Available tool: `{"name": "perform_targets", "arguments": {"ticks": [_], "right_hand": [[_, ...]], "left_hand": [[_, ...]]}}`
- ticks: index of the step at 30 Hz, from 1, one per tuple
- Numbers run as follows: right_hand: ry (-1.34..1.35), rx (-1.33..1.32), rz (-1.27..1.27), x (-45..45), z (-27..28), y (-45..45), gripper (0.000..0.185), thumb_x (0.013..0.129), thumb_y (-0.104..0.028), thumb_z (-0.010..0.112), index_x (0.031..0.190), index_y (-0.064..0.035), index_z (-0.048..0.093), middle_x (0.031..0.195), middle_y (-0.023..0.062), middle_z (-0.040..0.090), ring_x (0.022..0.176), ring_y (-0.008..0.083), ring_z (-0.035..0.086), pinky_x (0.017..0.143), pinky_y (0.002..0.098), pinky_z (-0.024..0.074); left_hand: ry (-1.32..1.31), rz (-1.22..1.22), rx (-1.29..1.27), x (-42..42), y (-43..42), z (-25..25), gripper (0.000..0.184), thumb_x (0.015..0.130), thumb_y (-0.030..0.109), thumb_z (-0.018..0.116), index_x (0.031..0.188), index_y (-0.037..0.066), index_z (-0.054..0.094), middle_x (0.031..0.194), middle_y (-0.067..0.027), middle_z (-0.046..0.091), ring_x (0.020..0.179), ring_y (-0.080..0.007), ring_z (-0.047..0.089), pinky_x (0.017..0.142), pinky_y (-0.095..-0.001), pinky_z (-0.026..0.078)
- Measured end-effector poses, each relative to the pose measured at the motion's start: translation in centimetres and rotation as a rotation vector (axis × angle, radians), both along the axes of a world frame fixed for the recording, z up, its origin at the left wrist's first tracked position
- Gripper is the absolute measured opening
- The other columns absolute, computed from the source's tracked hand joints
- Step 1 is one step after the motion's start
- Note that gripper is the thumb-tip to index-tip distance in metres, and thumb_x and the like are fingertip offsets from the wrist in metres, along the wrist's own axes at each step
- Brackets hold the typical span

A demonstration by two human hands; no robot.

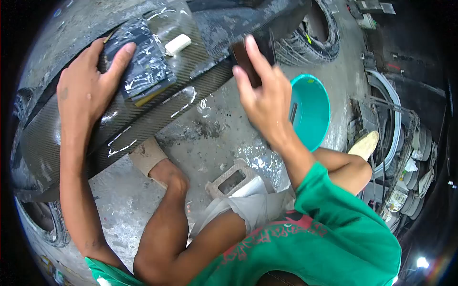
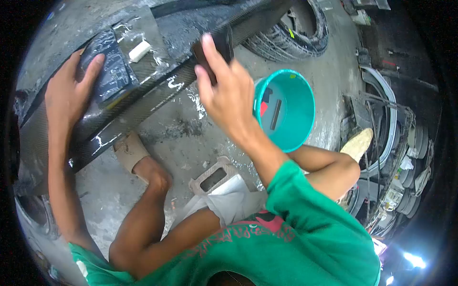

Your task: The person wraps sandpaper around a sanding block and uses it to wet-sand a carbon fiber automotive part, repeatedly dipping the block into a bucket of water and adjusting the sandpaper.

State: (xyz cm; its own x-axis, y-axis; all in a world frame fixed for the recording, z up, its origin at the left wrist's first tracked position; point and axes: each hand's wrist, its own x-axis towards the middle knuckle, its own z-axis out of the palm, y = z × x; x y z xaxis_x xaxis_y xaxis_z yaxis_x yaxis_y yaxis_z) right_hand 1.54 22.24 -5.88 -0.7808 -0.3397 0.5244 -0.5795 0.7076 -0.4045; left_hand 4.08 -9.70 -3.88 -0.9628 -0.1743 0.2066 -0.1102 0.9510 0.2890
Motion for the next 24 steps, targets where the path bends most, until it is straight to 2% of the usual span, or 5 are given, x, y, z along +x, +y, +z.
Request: {"name": "perform_targets", "arguments": {"ticks": [3,10,15,20,24], "right_hand": [[-0.083,0.147,-0.115,-0.8,0.4,0.2,0.057,0.090,-0.017,0.080,0.145,-0.0110,0.065,0.116,0.0225,0.076,0.095,0.0372,0.075,0.084,0.0399,0.0589],[0.027,-0.022,0.020,0.9,0.0,-0.7,0.059,0.089,-0.016,0.081,0.146,-0.0174,0.066,0.093,0.0252,0.073,0.083,0.0408,0.072,0.076,0.0447,0.0567],[0.029,0.198,-0.057,-3.9,1.1,-1.3,0.054,0.088,-0.023,0.082,0.141,-0.0195,0.069,0.077,0.0208,0.067,0.066,0.0383,0.064,0.066,0.0476,0.0533],[-0.081,0.235,-0.022,1.9,1.6,-0.1,0.063,0.089,-0.017,0.078,0.150,-0.0219,0.061,0.082,0.0170,0.064,0.075,0.0394,0.066,0.069,0.0520,0.0530],[-0.190,0.265,-0.122,4.2,2.6,5.7,0.064,0.089,-0.017,0.082,0.149,-0.0209,0.063,0.092,0.0157,0.073,0.077,0.0325,0.070,0.071,0.0429,0.0556]], "left_hand": [[-0.033,0.018,-0.029,-0.3,-0.2,-0.2,0.081,0.095,0.073,0.059,0.131,0.003,0.070,0.117,-0.0255,0.074,0.111,-0.0427,0.071,0.097,-0.0470,0.053],[-0.011,0.004,-0.027,-0.3,-0.3,-0.4,0.079,0.095,0.074,0.059,0.129,0.003,0.071,0.116,-0.0251,0.075,0.110,-0.0424,0.072,0.098,-0.0475,0.053],[-0.076,0.045,0.016,-0.4,-0.3,-0.5,0.083,0.094,0.076,0.057,0.131,0.003,0.070,0.118,-0.0251,0.075,0.112,-0.0432,0.071,0.099,-0.0469,0.052],[0.015,-0.029,-0.029,-0.3,-0.6,-0.6,0.081,0.096,0.073,0.057,0.136,0.004,0.068,0.121,-0.0255,0.074,0.115,-0.0421,0.070,0.101,-0.0475,0.052],[0.359,-0.171,-0.028,-0.3,-0.2,0.0,0.064,0.095,0.045,0.076,0.147,0.010,0.062,0.139,-0.0191,0.066,0.128,-0.0369,0.060,0.112,-0.0452,0.042]]}}
